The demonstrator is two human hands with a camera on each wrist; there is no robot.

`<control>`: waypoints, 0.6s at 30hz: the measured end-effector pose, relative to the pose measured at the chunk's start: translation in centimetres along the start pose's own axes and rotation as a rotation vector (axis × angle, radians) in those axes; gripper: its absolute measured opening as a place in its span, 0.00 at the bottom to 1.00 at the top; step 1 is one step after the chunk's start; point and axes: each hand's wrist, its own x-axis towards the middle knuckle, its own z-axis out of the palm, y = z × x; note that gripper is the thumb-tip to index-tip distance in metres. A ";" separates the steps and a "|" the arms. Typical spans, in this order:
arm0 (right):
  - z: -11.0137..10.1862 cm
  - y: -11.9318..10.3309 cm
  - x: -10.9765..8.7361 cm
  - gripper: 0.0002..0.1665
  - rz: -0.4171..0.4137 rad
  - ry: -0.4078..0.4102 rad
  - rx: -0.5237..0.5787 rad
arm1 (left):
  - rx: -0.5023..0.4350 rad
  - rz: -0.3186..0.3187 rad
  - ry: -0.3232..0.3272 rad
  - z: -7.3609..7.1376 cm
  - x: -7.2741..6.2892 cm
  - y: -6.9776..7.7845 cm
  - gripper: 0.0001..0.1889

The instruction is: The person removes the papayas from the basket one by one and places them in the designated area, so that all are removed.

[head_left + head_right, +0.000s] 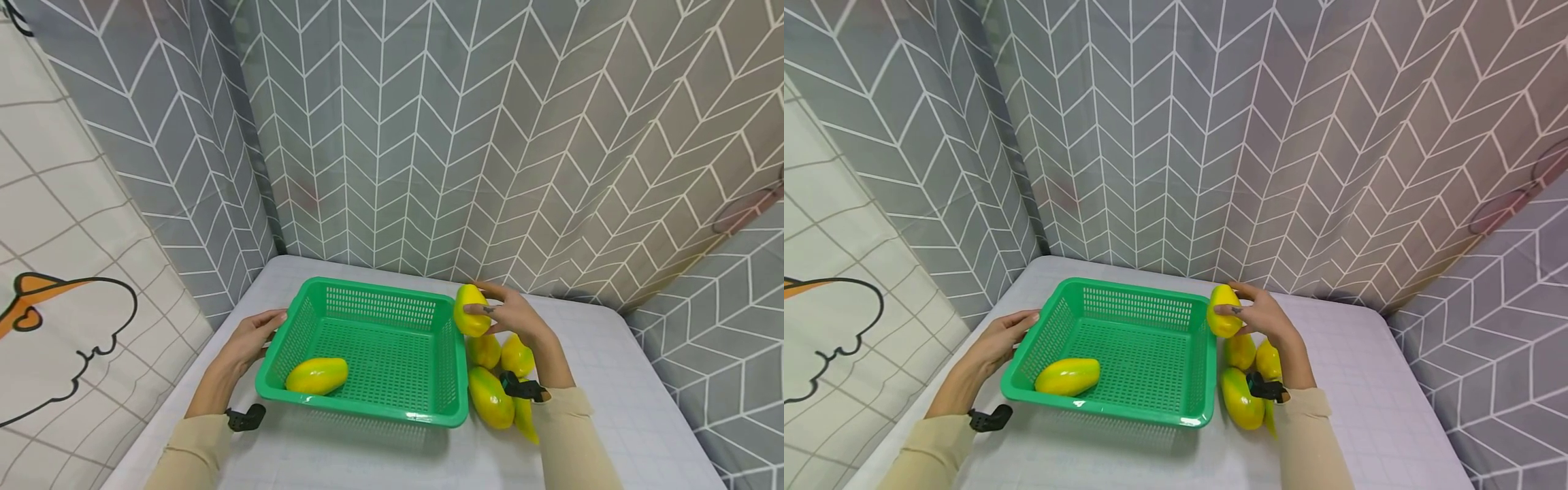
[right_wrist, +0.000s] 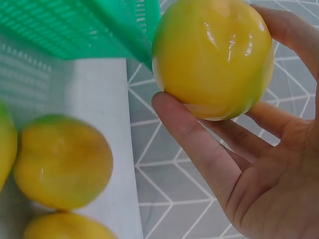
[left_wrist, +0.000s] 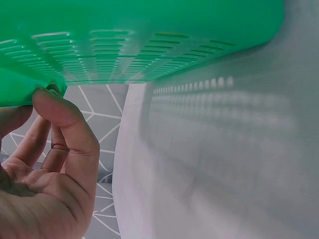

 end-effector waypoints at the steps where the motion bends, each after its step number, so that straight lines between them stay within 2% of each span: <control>1: -0.2 0.2 -0.2 0.48 0.003 0.001 0.006 | 0.000 0.000 0.001 0.0 0.0 0.0 0.34; 9: -1.9 1.8 -1.6 0.48 0.032 0.013 -0.008 | -0.002 0.007 -0.015 0.0 0.1 -0.1 0.34; 18: -3.4 3.4 -2.6 0.51 0.065 0.016 -0.023 | 0.001 0.000 -0.003 0.0 0.1 0.0 0.34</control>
